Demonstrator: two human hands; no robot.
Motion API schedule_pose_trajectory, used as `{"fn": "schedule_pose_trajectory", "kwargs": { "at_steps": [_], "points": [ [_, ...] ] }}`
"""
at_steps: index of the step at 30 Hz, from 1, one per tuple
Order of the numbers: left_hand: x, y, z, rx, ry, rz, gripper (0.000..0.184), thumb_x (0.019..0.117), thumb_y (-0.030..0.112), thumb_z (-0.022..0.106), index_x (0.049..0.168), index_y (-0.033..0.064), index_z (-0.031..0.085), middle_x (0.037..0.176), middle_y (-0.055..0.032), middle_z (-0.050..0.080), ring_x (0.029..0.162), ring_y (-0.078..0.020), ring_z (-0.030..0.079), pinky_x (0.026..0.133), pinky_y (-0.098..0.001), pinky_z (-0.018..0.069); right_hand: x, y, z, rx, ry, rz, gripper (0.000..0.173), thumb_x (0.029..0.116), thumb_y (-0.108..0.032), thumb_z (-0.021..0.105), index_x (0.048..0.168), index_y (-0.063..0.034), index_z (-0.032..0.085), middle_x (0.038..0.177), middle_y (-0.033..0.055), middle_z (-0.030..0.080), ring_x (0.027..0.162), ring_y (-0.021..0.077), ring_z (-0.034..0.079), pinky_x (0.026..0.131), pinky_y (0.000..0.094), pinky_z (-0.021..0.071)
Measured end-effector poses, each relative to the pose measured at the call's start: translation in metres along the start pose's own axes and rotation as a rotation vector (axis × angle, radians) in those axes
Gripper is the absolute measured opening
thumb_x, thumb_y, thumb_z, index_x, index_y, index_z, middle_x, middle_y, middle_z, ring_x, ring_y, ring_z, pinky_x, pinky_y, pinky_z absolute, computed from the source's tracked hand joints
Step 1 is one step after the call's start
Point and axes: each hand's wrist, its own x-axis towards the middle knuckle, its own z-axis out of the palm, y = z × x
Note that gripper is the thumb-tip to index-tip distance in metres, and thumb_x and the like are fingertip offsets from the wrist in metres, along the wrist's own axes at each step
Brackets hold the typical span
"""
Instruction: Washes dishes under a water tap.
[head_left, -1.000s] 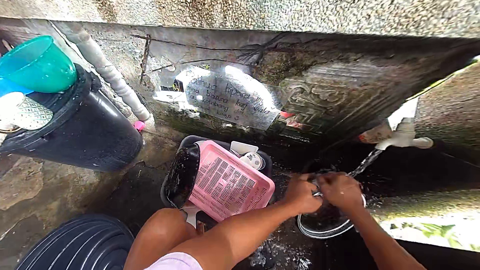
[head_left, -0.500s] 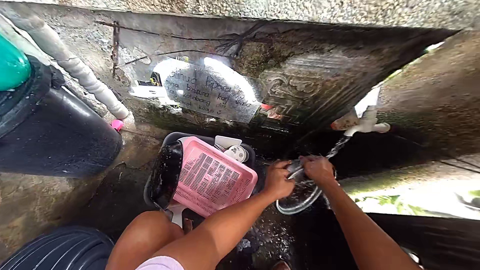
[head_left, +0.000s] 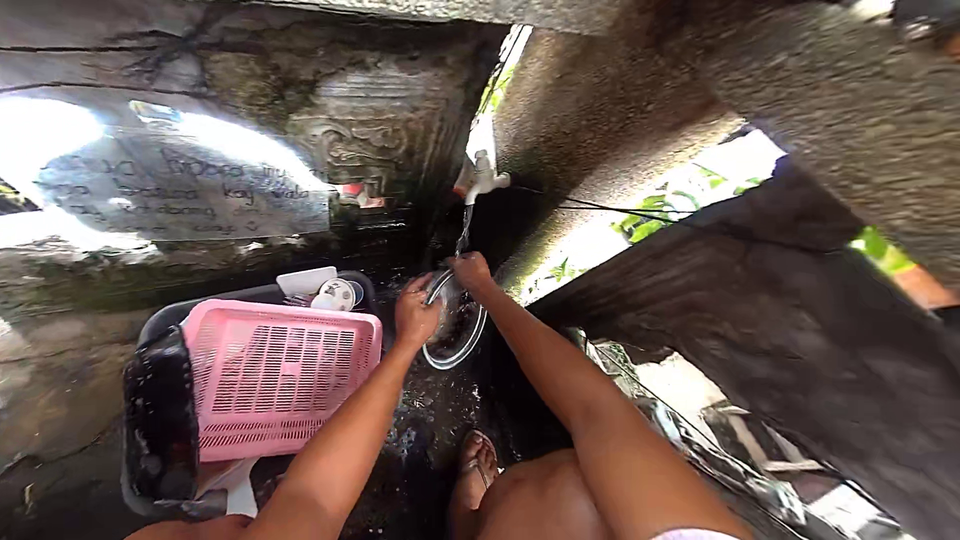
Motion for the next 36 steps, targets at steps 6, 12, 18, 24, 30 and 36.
{"fn": "schedule_pose_trajectory", "kwargs": {
  "at_steps": [6,12,18,24,30,36],
  "points": [
    [0.000,-0.020,0.000,0.053,0.013,0.092,0.018,0.0861,0.018,0.068,0.073,0.0102,0.077,0.140,0.0081,0.065,0.145,-0.0151,0.045,0.122,-0.0435,0.0360,0.029,0.017,0.011,-0.058,-0.102,-0.160,0.041,0.0937,-0.045,0.070,0.092,-0.0034,0.070,0.085,0.0185,0.068,0.078,0.0340,0.066,0.070,0.0577,0.0535],
    [-0.002,0.001,-0.005,0.151,-0.085,-0.053,0.022,0.0885,0.027,0.071,0.093,0.0059,0.078,0.134,-0.0086,0.067,0.128,-0.0242,0.061,0.110,-0.0482,0.0471,-0.024,-0.030,0.023,-0.542,-0.126,-0.406,0.031,0.0931,-0.038,0.066,0.089,-0.0094,0.077,0.098,0.0156,0.074,0.101,0.0365,0.070,0.089,0.0632,0.0537],
    [-0.005,-0.017,0.002,-0.008,0.073,0.057,0.025,0.0892,0.017,0.068,0.066,0.0076,0.072,0.149,0.0058,0.059,0.148,-0.0154,0.042,0.122,-0.0422,0.0366,0.018,-0.005,-0.005,-0.070,0.003,-0.026,0.035,0.0984,-0.035,0.062,0.107,-0.0032,0.073,0.102,0.0213,0.072,0.099,0.0385,0.069,0.085,0.0638,0.0540],
    [-0.002,-0.004,-0.009,0.117,-0.029,-0.039,0.017,0.0909,0.024,0.069,0.091,0.0109,0.079,0.133,-0.0019,0.069,0.132,-0.0216,0.057,0.114,-0.0509,0.0426,-0.019,-0.020,0.038,-0.449,-0.100,-0.480,0.029,0.0926,-0.033,0.065,0.089,-0.0060,0.075,0.102,0.0141,0.072,0.107,0.0332,0.066,0.096,0.0576,0.0516],
    [-0.004,-0.018,-0.005,0.056,-0.056,-0.034,0.030,0.0916,0.027,0.071,0.069,0.0074,0.072,0.150,0.0076,0.057,0.145,-0.0156,0.045,0.120,-0.0442,0.0386,0.000,-0.004,0.015,-0.166,0.000,-0.042,0.036,0.0984,-0.036,0.061,0.098,-0.0023,0.072,0.099,0.0214,0.071,0.098,0.0390,0.069,0.084,0.0644,0.0536],
    [-0.003,-0.016,-0.001,0.120,-0.036,-0.021,0.024,0.0907,0.025,0.071,0.075,0.0077,0.074,0.140,0.0001,0.065,0.141,-0.0230,0.049,0.119,-0.0518,0.0350,-0.005,-0.005,0.031,-0.238,-0.099,-0.262,0.035,0.0997,-0.036,0.062,0.102,-0.0034,0.075,0.105,0.0178,0.074,0.104,0.0339,0.070,0.094,0.0591,0.0551]
  ]
}}
